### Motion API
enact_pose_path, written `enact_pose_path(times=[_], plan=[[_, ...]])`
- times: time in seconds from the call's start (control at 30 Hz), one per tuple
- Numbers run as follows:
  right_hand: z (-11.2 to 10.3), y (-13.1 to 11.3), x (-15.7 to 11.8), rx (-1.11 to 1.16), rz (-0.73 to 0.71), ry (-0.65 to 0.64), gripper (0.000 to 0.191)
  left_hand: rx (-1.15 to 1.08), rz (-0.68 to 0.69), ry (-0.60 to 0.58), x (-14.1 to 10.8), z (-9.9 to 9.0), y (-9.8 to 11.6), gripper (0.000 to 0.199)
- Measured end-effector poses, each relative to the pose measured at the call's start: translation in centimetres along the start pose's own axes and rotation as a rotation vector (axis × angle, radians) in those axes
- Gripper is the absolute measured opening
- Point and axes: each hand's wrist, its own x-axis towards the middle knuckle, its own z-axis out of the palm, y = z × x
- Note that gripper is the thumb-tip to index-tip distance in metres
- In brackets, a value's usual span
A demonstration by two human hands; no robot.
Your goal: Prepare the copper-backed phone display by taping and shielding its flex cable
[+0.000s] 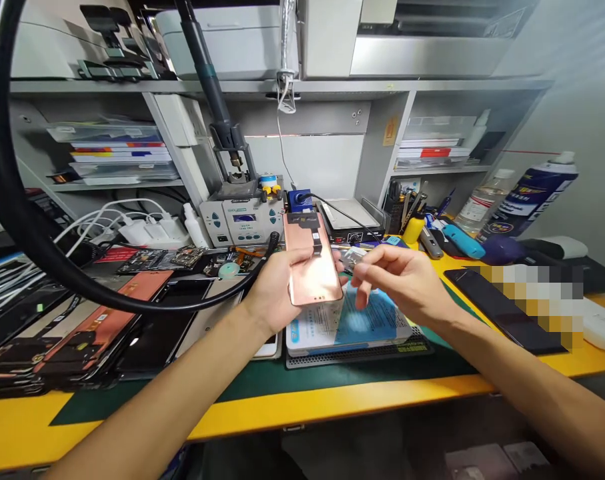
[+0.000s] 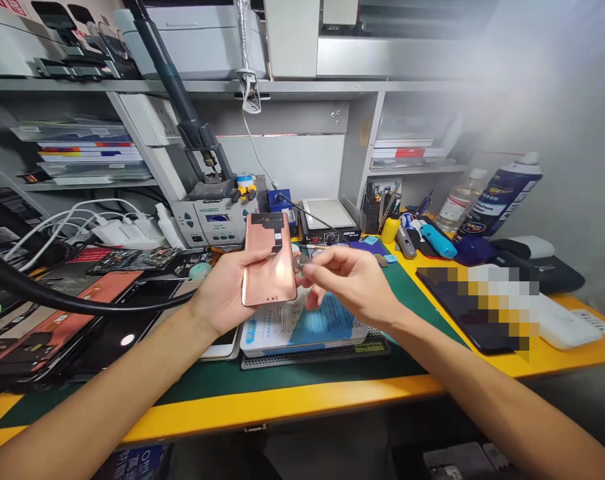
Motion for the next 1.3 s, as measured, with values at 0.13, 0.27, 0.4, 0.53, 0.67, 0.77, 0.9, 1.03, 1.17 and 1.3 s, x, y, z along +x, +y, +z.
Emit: enact_pose_path(times=[0.13,0.27,0.4,0.53,0.67,0.77,0.9,1.03,1.17,1.3], plan=[[1.2,0.7,-0.5,0.004,0.107,-0.119,0.026,0.006,0.078,-0.034,1.8,1.3,0.3,0.028],[1.1,1.4,-0.7,0.030,0.154,-0.089,0.025,0.003,0.116,-0.026,2.9,1.3,-0.8,0.035],[1.0,1.3,-1.0,0.006,0.208,-0.036,0.021,0.033,0.098,-0.004,3.1,0.2,-1.9,0.045],[1.2,1.2,-1.0,-0.051,0.291,-0.002,0.023,-0.002,0.026,0.026,2.8,-0.5,-1.9,0.058],[1.3,1.2,-0.8,-0.041,0.406,0.017,0.025,-0.044,-0.029,0.042,2.7,-0.5,-1.4,0.067],[1.3,1.1,-0.7,-0.041,0.475,0.018,0.029,-0.066,-0.015,0.066,2.7,-0.3,-1.3,0.068],[1.3,0.9,-0.6,-0.035,0.528,0.023,0.028,-0.046,0.061,0.115,2.7,0.0,-1.4,0.061],[1.2,0.8,-0.7,-0.033,0.536,0.015,0.023,-0.051,0.129,0.152,2.5,0.3,-1.5,0.057],[1.4,1.0,-0.9,-0.054,0.517,0.009,0.020,-0.058,0.144,0.187,2.4,0.5,-1.6,0.055],[1.6,1.2,-0.9,-0.095,0.499,0.020,0.021,-0.095,0.181,0.215,2.4,0.6,-1.8,0.052]])
